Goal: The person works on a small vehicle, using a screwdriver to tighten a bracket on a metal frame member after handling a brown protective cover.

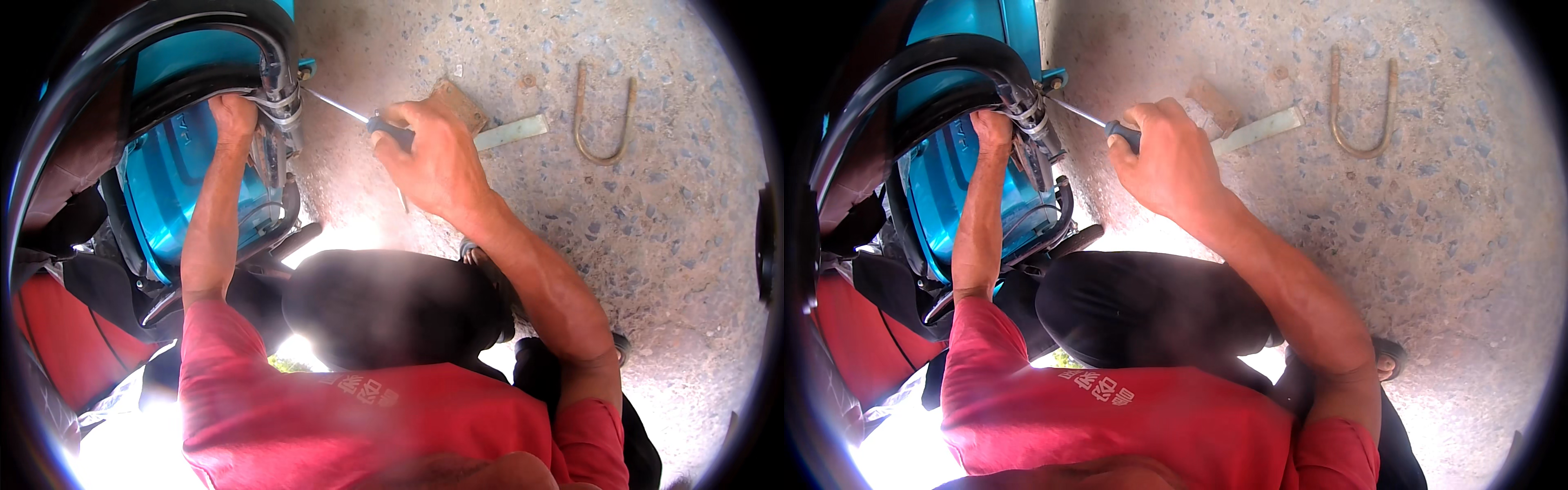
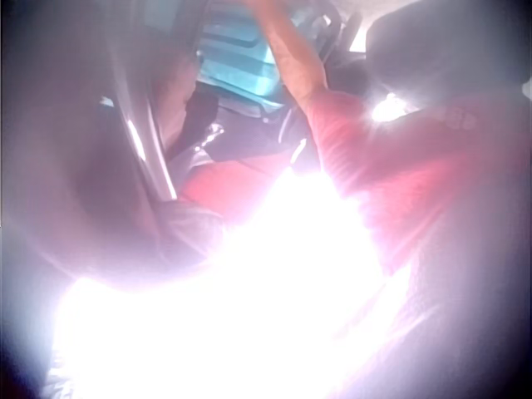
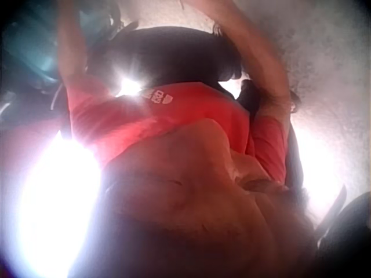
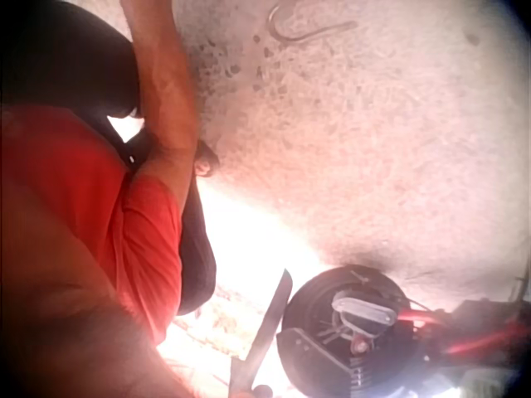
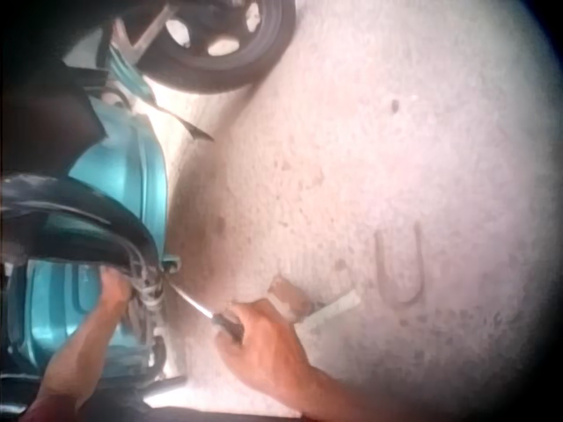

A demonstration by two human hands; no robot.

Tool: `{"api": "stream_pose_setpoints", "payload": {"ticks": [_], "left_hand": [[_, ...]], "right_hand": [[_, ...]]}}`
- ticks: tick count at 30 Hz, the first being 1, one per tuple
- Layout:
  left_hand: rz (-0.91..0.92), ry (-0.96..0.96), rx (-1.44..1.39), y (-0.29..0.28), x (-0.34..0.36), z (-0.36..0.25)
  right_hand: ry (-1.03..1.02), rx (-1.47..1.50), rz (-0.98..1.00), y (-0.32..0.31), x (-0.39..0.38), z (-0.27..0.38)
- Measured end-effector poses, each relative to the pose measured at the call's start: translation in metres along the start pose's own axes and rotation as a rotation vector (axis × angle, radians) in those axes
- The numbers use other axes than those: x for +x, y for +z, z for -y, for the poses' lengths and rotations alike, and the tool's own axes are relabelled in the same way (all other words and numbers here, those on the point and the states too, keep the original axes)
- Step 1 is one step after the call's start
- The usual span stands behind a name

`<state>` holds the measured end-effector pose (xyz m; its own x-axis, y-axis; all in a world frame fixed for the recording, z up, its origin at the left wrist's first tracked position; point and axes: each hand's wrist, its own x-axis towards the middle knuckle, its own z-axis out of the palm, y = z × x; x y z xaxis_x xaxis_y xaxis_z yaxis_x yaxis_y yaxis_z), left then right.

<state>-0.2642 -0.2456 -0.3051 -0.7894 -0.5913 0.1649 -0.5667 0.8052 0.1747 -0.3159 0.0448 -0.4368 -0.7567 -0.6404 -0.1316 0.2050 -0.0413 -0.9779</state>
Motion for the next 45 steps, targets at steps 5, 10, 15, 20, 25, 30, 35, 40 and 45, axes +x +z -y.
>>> {"api": "stream_pose_setpoints", "payload": {"ticks": [5,10,15,20,25,30,35,40,45], "left_hand": [[0.009,0.050,0.065,-0.001,0.000,0.003],[0.007,0.092,0.117,-0.001,0.003,0.010],[-0.005,0.014,0.063,0.000,0.002,0.003],[0.003,0.018,0.071,0.000,0.004,0.004],[0.011,-0.015,-0.041,0.000,0.006,0.012],[0.025,0.040,0.064,0.000,0.003,0.008],[0.050,0.070,0.094,-0.002,0.002,-0.003],[0.037,0.055,0.052,0.000,0.002,-0.008],[0.046,0.063,0.105,-0.002,0.002,-0.001]], "right_hand": [[0.132,-0.064,0.286,-0.011,0.008,0.008],[-0.124,-0.209,-0.045,-0.010,0.002,0.011],[-0.213,-0.178,-0.195,-0.003,0.006,-0.001],[-0.018,-0.136,0.005,-0.005,0.004,0.003],[0.111,-0.156,0.192,-0.007,0.006,0.006],[-0.185,-0.169,-0.154,-0.006,0.009,0.015],[-0.057,-0.063,-0.048,-0.011,0.007,0.005],[0.372,0.309,0.248,-0.025,-0.006,-0.006],[0.535,0.468,0.401,-0.033,-0.004,0.000]]}}
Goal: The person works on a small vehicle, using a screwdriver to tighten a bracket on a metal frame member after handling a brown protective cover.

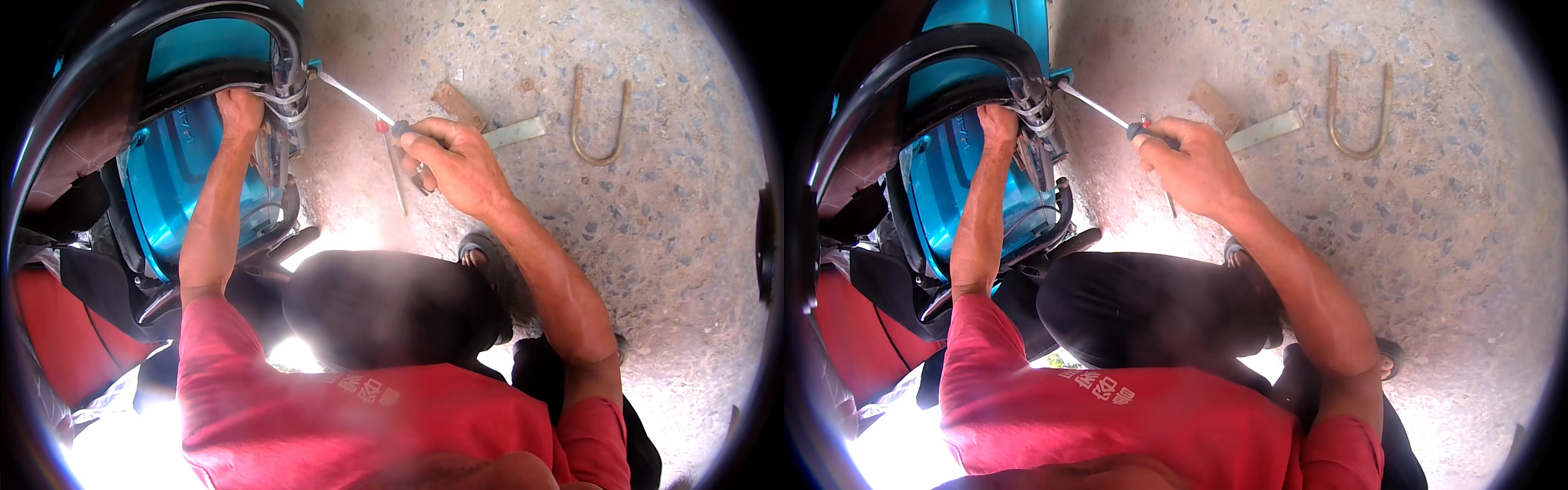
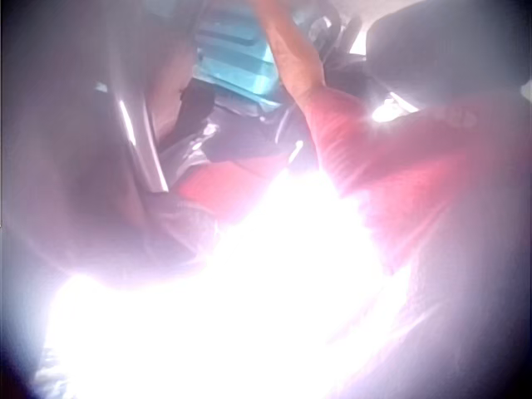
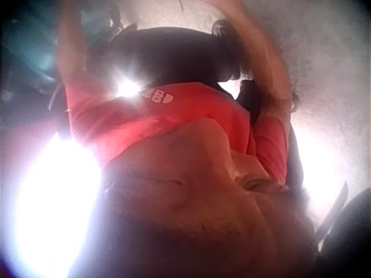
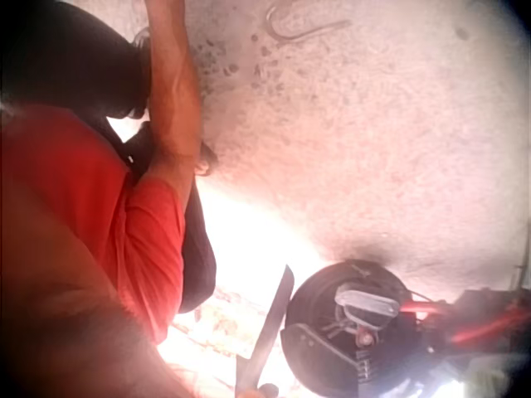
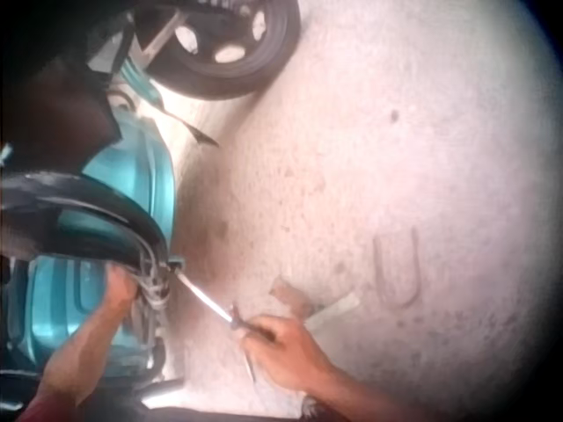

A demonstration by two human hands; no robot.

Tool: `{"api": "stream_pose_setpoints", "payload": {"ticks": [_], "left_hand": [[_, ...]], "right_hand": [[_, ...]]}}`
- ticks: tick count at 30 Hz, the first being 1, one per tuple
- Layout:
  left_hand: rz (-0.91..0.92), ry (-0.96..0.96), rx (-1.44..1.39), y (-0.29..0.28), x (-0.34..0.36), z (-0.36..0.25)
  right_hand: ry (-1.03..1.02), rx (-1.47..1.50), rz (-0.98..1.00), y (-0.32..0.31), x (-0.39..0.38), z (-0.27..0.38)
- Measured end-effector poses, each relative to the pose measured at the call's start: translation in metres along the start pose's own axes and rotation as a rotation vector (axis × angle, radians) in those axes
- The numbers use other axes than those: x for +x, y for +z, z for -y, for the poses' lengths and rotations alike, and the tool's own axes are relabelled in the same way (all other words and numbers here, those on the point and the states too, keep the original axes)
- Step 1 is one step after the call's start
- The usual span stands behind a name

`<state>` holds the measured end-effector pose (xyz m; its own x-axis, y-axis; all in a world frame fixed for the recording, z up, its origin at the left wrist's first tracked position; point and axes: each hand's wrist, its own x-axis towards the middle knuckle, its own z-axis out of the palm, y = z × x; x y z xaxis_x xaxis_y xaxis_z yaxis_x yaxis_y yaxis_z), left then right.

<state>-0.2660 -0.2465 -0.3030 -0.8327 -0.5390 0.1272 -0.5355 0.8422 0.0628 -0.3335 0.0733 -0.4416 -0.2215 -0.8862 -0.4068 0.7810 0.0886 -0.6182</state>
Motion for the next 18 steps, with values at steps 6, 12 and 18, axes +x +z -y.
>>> {"api": "stream_pose_setpoints", "payload": {"ticks": [6,12,18], "left_hand": [[0.036,0.037,0.093,-0.001,0.002,0.011],[0.044,0.035,0.061,0.000,0.001,0.015],[0.001,-0.061,-0.079,0.002,0.000,0.001]], "right_hand": [[0.019,0.099,0.059,0.002,0.003,0.005],[0.025,0.085,0.079,0.003,0.005,0.007],[0.003,0.113,0.071,0.006,0.006,0.002]]}}
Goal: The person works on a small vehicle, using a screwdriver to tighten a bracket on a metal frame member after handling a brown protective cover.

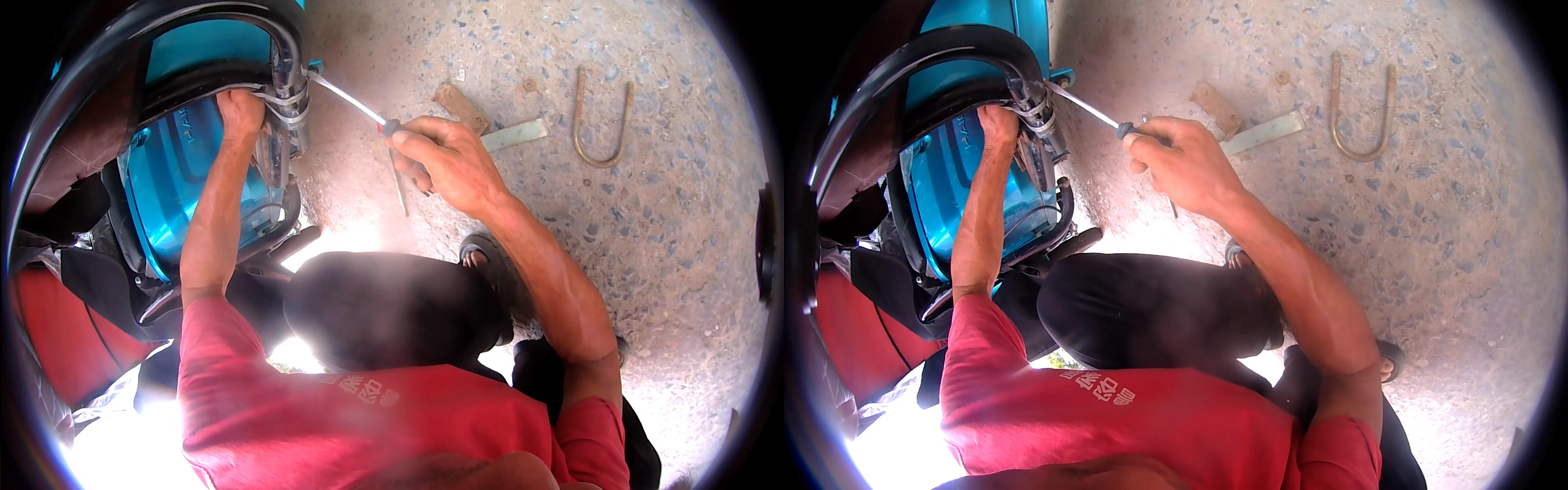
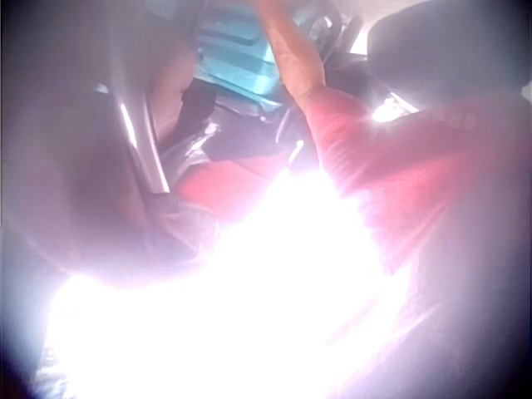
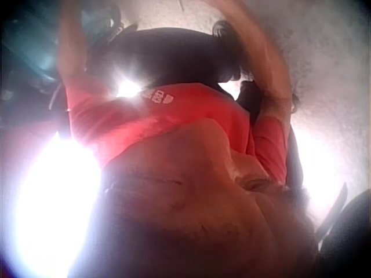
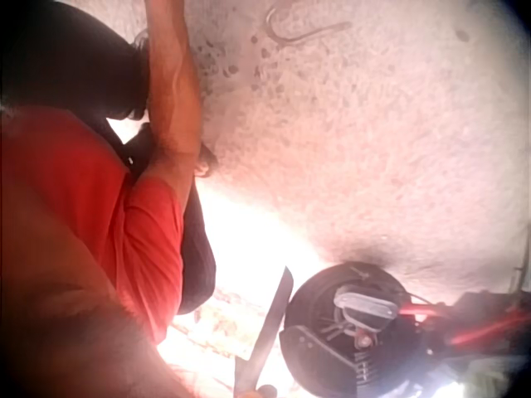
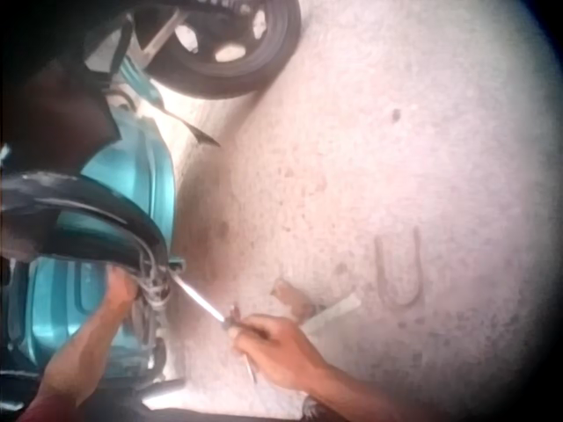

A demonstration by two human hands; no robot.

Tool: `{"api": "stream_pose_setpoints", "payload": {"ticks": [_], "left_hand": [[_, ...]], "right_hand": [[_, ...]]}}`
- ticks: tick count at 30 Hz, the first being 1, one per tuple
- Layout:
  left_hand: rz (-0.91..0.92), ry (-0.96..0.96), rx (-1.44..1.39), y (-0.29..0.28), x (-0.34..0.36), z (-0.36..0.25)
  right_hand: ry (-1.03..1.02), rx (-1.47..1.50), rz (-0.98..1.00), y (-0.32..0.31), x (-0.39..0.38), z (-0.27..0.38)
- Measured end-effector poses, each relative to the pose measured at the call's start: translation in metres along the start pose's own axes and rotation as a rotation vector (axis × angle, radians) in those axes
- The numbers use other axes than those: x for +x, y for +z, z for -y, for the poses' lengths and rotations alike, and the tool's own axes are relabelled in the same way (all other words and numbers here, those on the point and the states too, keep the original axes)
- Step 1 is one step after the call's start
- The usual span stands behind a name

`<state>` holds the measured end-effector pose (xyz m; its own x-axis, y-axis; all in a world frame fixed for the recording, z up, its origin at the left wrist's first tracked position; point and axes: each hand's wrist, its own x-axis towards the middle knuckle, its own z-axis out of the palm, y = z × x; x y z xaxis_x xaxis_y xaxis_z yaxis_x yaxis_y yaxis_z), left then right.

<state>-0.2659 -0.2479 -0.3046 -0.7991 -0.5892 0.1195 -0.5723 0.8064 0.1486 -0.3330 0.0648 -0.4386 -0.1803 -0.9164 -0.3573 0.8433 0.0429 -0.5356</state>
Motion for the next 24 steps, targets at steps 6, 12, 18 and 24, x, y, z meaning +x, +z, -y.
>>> {"api": "stream_pose_setpoints", "payload": {"ticks": [6,12,18,24], "left_hand": [[-0.007,0.063,0.042,-0.001,0.000,0.001],[-0.008,0.010,-0.025,0.001,-0.001,-0.004],[0.006,0.103,0.134,-0.002,0.001,0.006],[-0.011,0.030,0.061,0.000,-0.001,-0.002]], "right_hand": [[-0.009,-0.013,-0.014,0.001,0.000,-0.004],[0.008,-0.017,-0.016,0.001,-0.001,-0.001],[0.026,0.092,0.043,0.000,0.006,-0.012],[0.019,0.118,0.086,-0.003,0.013,-0.017]]}}
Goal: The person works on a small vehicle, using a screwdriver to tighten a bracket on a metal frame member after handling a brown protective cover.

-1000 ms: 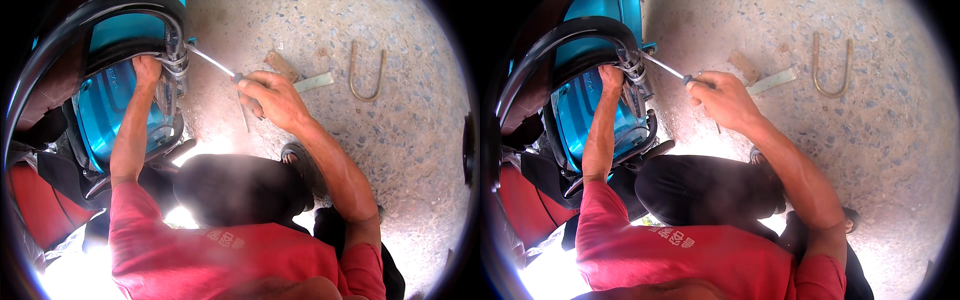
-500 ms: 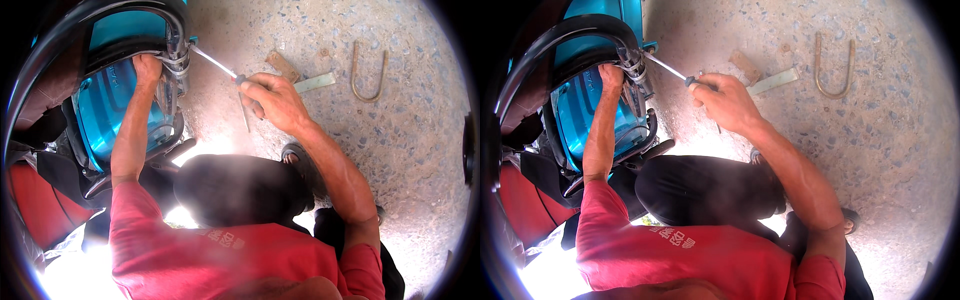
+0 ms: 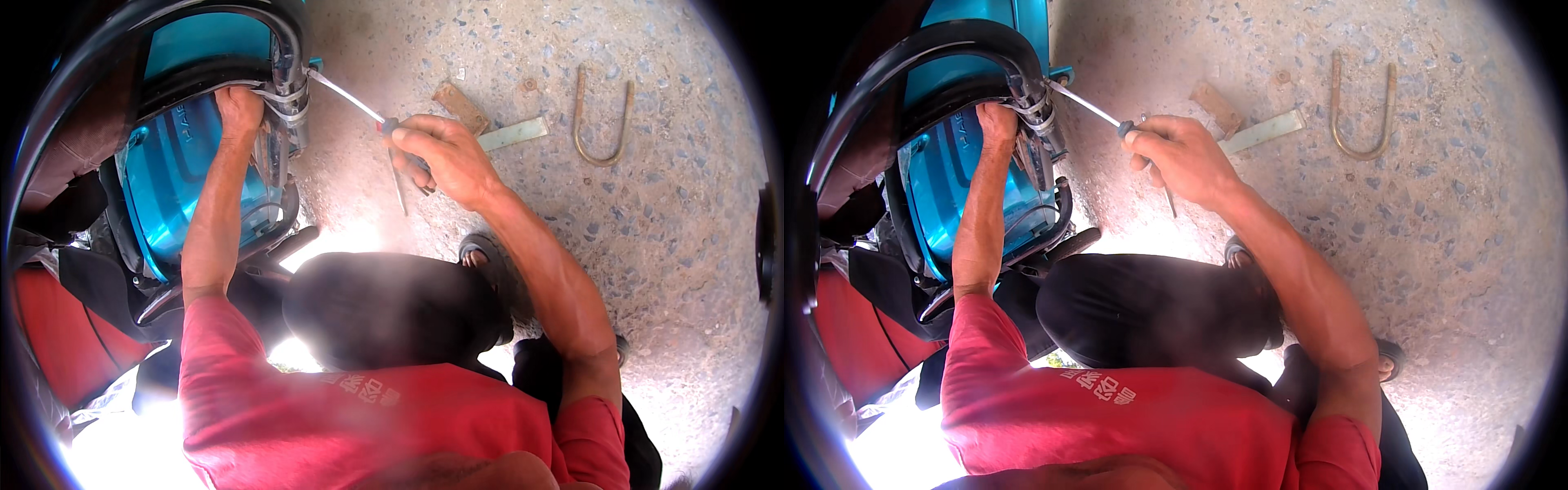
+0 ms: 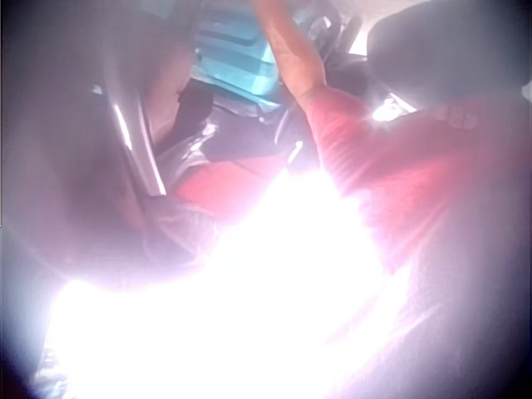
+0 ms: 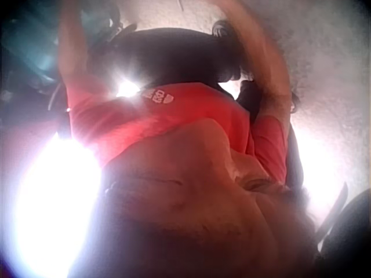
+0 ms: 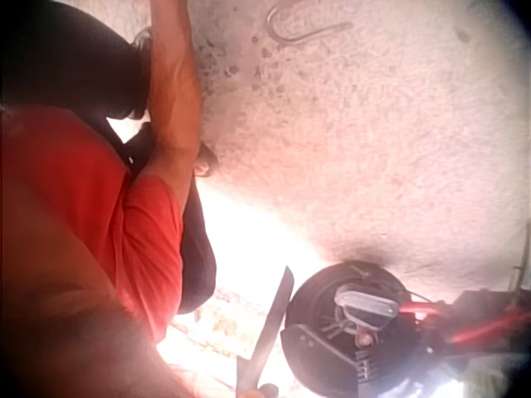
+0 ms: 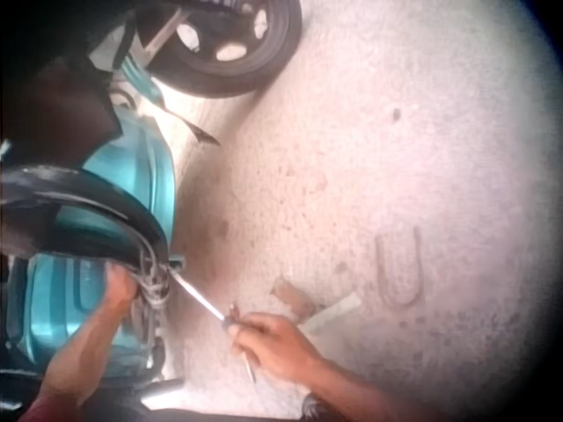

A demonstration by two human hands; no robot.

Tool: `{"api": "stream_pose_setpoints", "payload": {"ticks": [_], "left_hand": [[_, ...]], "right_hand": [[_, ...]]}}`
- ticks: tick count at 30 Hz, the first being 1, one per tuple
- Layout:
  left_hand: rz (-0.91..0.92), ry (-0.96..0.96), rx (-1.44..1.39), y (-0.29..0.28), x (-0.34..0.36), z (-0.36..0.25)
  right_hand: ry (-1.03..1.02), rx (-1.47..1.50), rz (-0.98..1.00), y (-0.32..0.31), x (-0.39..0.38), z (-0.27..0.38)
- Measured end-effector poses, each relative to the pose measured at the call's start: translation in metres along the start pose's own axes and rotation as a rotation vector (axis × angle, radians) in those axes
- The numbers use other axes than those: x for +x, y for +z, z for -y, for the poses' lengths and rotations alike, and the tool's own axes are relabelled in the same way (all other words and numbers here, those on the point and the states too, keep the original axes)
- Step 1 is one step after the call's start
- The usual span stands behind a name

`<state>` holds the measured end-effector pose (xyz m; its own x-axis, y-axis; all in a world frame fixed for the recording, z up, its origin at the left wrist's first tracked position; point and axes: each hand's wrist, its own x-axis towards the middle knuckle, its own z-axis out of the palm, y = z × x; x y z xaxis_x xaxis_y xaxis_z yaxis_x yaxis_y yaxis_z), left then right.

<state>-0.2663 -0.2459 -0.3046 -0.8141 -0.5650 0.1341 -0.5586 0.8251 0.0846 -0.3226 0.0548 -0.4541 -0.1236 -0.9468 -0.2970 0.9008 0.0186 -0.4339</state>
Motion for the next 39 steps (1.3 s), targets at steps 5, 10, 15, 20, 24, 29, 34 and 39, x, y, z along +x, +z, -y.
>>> {"api": "stream_pose_setpoints", "payload": {"ticks": [5,10,15,20,24,29,34,39], "left_hand": [[0.013,0.088,0.091,-0.002,0.000,0.003],[0.012,0.123,0.107,-0.001,0.000,-0.004],[-0.018,0.086,0.056,0.000,0.001,0.005],[0.016,0.099,0.107,-0.002,0.003,0.004],[0.052,0.034,0.059,-0.006,0.004,0.016],[-0.019,0.064,0.016,0.001,0.002,-0.006],[0.002,0.072,0.052,-0.001,0.002,-0.003],[-0.026,0.135,0.084,0.000,0.000,0.001]], "right_hand": [[-0.011,-0.021,-0.008,-0.002,0.003,-0.002],[-0.358,-0.478,-0.204,-0.001,0.001,-0.005],[-0.730,-0.855,-0.587,0.016,-0.007,-0.007],[-0.318,-0.311,-0.303,0.006,-0.004,0.005],[0.154,0.206,0.072,-0.008,-0.002,0.027],[0.099,0.013,0.135,-0.012,0.007,0.010],[-0.687,-0.865,-0.486,0.011,-0.001,-0.002],[-0.473,-0.526,-0.331,0.003,0.003,0.002]]}}
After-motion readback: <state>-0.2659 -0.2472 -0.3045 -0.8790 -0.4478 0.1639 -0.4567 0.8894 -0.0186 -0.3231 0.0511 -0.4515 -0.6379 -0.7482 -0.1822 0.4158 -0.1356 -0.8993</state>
